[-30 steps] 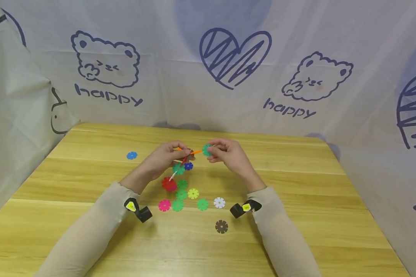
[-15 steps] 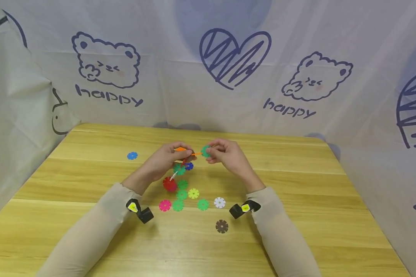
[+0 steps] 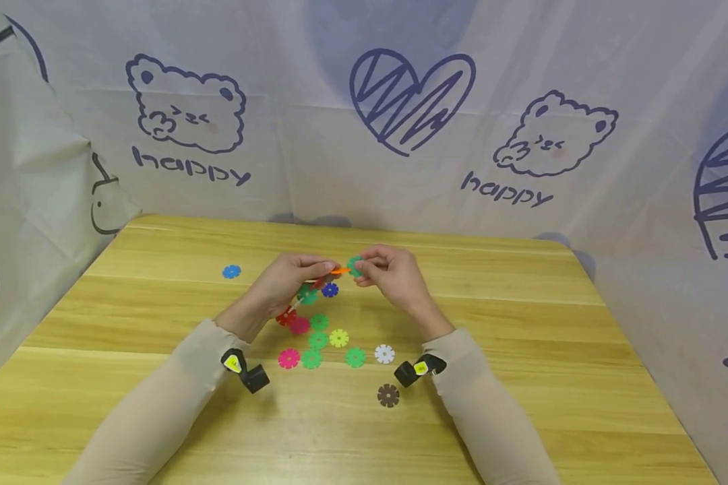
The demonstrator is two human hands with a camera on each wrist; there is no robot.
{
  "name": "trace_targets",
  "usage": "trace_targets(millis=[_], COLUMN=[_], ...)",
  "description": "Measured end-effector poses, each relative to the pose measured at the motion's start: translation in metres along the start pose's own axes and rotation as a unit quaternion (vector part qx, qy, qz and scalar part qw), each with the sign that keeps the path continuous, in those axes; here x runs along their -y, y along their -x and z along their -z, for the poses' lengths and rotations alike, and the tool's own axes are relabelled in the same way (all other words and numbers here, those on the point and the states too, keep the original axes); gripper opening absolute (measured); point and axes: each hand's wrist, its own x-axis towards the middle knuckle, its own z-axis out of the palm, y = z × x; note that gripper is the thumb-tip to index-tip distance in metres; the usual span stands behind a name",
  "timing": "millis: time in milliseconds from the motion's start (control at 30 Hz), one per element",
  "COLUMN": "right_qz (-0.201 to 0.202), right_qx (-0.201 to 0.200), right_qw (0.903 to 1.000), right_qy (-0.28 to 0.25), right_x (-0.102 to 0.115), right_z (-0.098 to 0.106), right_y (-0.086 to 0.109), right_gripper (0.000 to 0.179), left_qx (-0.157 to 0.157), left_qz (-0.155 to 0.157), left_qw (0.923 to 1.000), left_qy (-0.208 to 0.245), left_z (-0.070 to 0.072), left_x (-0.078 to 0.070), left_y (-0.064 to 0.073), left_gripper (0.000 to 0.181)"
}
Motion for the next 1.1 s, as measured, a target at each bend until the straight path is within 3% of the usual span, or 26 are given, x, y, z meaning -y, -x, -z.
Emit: trace_targets(millis=[367, 700, 833, 933, 1100], right_qz=[0.012, -0.044, -0.047, -0.047, -0.046], right_qx=[-0.005, 0.034, 0.037, 0.042, 0.037], right_qw=[0.9999, 0.998, 0.9978, 0.998, 0.9951], right_qy=[0.004, -0.031, -0.028, -0.004, 0.08], right_x=[0.006, 0.006, 0.009, 0.01, 0.008], right_z=[-0.007, -0.001, -0.002, -0.003, 0.005], right_y=[0.002, 0.003, 0.004, 0.004, 0.009], right_gripper=[0.017, 0.02, 0.02, 0.022, 0.026], left_qx=[-0.012, 0.083, 0.1, 0.102, 0.09], left_qz=[0.003, 0.002, -0.018, -0.022, 0.002], left_qw=[0.9999, 0.9954, 0.9943, 0.9944, 0.9958], left_qy=[0.002, -0.048, -0.032, -0.015, 0.016], left_z=[-0.004, 0.004, 0.003, 0.002, 0.005], left_x=[-0.003, -0.002, -0.002, -0.001, 0.001], left_y=[0.006, -0.004, -0.006, -0.006, -0.006], left_gripper=[0.026, 0.032, 0.032, 0.029, 0.031])
